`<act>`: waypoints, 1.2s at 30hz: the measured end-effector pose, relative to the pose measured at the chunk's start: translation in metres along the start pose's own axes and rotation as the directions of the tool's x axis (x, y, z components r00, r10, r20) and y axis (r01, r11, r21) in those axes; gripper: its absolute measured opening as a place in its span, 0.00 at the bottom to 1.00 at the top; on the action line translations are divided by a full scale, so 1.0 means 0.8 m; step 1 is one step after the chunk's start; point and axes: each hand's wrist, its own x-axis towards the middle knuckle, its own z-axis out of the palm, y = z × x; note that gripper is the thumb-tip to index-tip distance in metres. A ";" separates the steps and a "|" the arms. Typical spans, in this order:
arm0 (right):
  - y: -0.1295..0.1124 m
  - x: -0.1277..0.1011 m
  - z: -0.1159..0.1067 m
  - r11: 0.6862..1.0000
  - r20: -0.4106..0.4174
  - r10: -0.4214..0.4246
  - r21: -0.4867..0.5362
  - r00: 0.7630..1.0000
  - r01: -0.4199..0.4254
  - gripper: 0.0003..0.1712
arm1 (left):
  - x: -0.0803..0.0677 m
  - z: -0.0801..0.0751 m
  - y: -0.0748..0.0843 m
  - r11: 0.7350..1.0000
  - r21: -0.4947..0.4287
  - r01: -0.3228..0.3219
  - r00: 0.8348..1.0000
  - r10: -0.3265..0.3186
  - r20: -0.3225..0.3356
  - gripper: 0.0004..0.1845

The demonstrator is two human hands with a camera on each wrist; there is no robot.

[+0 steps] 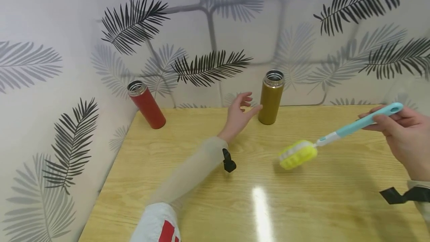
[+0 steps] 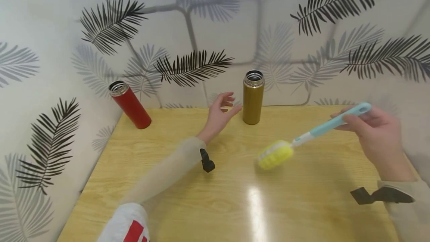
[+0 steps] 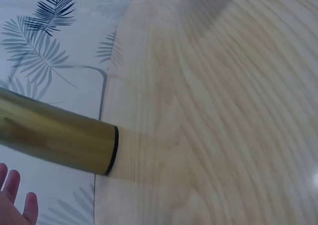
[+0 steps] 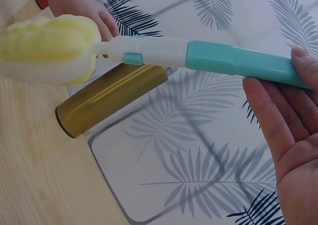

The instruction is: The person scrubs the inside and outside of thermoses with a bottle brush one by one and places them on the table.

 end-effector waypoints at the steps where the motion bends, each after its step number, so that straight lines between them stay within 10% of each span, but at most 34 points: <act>1: 0.000 0.000 -0.001 1.000 -0.005 0.004 -0.014 1.000 -0.004 0.12 | 0.003 0.006 0.001 1.000 -0.008 0.011 1.000 -0.011 0.000 0.34; 22: -0.003 -0.006 -0.010 0.996 -0.037 0.017 0.093 0.999 -0.014 0.12 | 0.036 0.070 0.005 0.999 0.026 0.027 1.000 -0.027 -0.010 0.40; 36: -0.003 -0.006 -0.001 0.999 -0.056 0.035 0.004 0.998 -0.035 0.10 | 0.024 0.050 0.004 0.999 -0.004 0.042 0.998 -0.042 -0.037 0.39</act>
